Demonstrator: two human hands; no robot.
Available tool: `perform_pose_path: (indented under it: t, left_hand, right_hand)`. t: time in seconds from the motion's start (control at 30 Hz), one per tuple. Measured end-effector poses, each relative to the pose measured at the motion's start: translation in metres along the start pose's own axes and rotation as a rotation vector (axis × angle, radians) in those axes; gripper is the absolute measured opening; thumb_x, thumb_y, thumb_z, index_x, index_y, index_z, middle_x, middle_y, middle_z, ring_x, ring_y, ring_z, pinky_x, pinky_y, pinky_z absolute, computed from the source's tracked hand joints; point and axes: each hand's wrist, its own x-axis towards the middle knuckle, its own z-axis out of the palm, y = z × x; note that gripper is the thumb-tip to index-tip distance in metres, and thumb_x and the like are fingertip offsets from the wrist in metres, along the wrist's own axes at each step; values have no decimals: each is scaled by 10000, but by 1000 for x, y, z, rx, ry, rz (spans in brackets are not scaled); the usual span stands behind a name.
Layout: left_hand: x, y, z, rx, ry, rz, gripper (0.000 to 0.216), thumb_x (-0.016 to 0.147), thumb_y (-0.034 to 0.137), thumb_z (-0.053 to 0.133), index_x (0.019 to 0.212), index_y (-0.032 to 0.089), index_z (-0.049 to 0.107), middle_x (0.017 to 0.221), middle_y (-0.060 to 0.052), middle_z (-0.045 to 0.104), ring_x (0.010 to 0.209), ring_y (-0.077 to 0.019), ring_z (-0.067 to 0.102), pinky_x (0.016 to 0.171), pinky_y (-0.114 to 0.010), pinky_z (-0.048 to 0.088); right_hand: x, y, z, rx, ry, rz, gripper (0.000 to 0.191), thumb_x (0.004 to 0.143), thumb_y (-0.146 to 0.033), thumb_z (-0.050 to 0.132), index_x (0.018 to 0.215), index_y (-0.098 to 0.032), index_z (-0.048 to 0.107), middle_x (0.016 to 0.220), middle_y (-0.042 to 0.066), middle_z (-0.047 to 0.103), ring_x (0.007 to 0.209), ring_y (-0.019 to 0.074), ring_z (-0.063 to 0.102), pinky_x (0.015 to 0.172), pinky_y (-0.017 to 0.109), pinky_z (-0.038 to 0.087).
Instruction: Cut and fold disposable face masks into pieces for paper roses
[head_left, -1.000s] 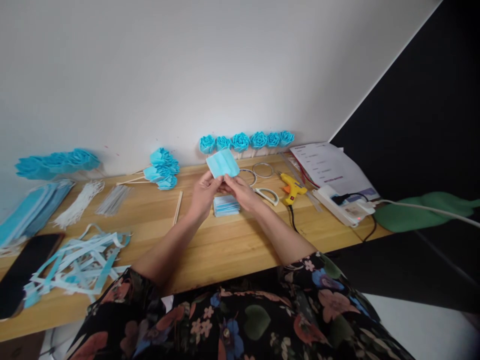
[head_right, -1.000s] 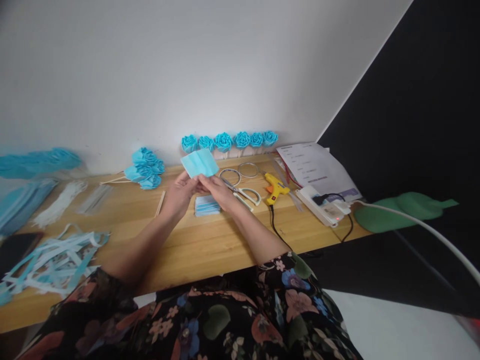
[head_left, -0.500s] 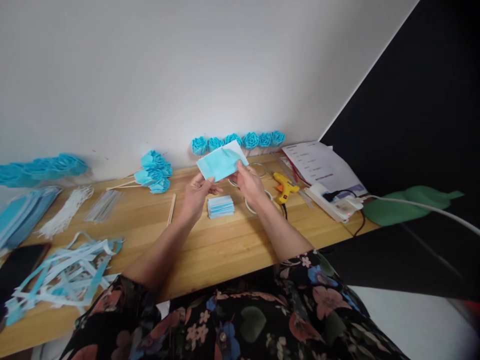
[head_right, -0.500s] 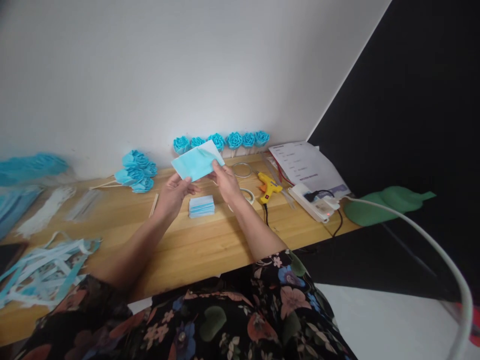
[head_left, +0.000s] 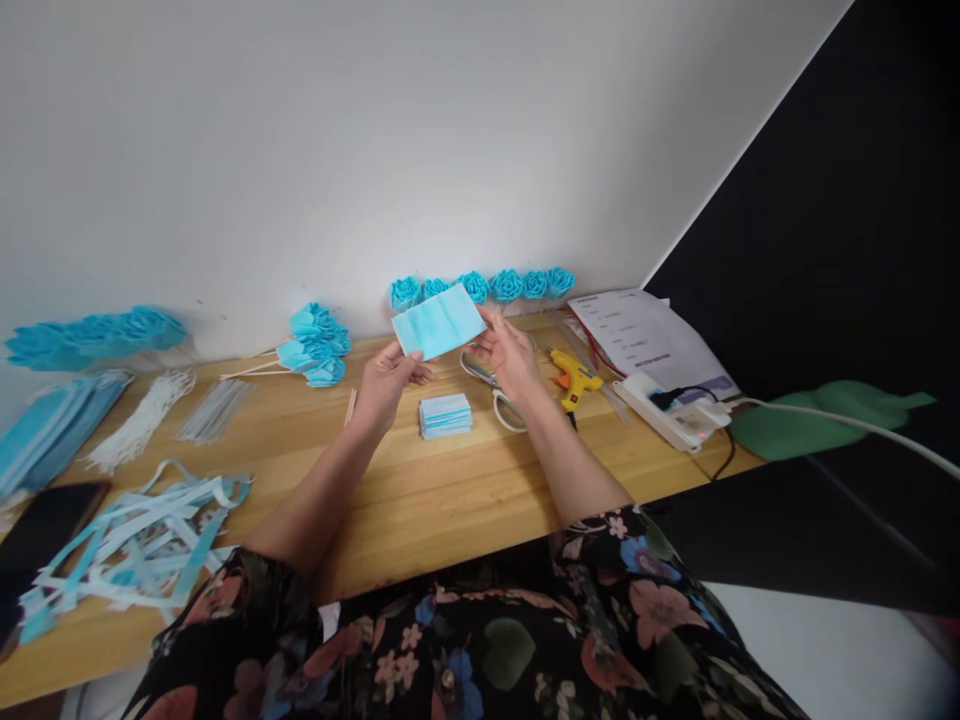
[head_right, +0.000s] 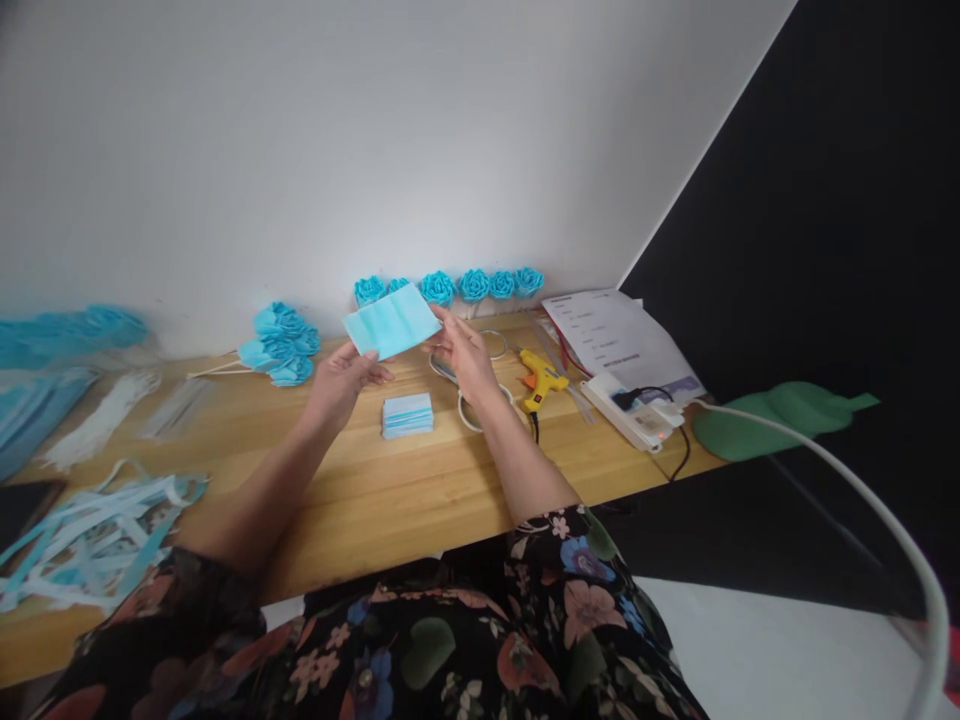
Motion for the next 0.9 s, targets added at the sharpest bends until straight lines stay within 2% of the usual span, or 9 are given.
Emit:
perform_pose_path:
  t: [0.13, 0.23, 0.33, 0.4, 0.47, 0.53, 0.73, 0.9]
  left_hand:
    - [0, 1, 0, 61, -42, -4, 449, 705, 518, 806, 944, 156, 691, 790, -66, 758, 628, -168, 682, 618, -279, 491]
    - [0, 1, -1, 99, -65, -5, 415, 703, 509, 806, 893, 157, 697, 688, -52, 737, 611, -171, 673, 619, -279, 492]
    - [0, 0, -2, 125, -78, -1, 403, 708, 498, 802, 895, 155, 703, 640, -48, 724, 600, -174, 672, 618, -278, 489]
    - [1, -1, -3, 136, -91, -5, 407, 711, 501, 799, 900, 152, 708, 643, -52, 726, 605, -177, 675, 621, -277, 488]
    - [1, -2, -4, 140, -103, -16, 406, 709, 508, 799, 885, 153, 711, 658, -54, 730, 621, -179, 678, 630, -278, 490]
    - [2, -2, -4, 138, -101, -29, 404, 697, 506, 810, 879, 156, 722, 684, -51, 734, 648, -181, 680, 647, -281, 497]
    - [3, -3, -5, 63, 29, 0, 405, 706, 533, 807, 891, 176, 760, 848, -25, 753, 741, -155, 650, 710, -264, 513]
    - [4, 1, -6, 8, 95, 19, 411, 706, 555, 801, 874, 183, 758, 818, -16, 739, 722, -145, 621, 704, -258, 498]
  right_hand:
    - [3, 3, -4, -51, 13, -24, 618, 790, -648, 685, 1277, -267, 675, 1298, 47, 694, 1075, 203, 680, 833, 309, 577]
    - [4, 4, -6, -102, 58, -77, 636, 741, -621, 744, 1255, -252, 684, 1385, 56, 646, 1217, 221, 617, 919, 310, 541]
    - [4, 4, -5, -124, 114, -112, 589, 681, -596, 788, 1129, -218, 726, 1234, 66, 718, 1143, 213, 634, 956, 312, 509]
    - [4, 4, -3, -156, 139, -106, 488, 674, -565, 789, 987, -195, 735, 1008, 39, 748, 948, 183, 650, 851, 291, 519]
    - [2, 3, -2, -205, 157, -104, 387, 695, -536, 767, 841, -184, 702, 791, -9, 683, 758, 137, 587, 712, 252, 485]
    - [1, 3, -1, -251, 164, -119, 342, 719, -514, 740, 758, -186, 654, 680, -41, 586, 662, 108, 504, 630, 229, 427]
    - [-2, 7, 2, -317, 127, -193, 291, 771, -470, 717, 719, -200, 621, 638, -49, 477, 611, 100, 407, 573, 227, 354]
    - [-7, 7, 5, -317, 62, -231, 272, 803, -452, 713, 721, -212, 614, 639, -43, 461, 610, 111, 403, 578, 237, 367]
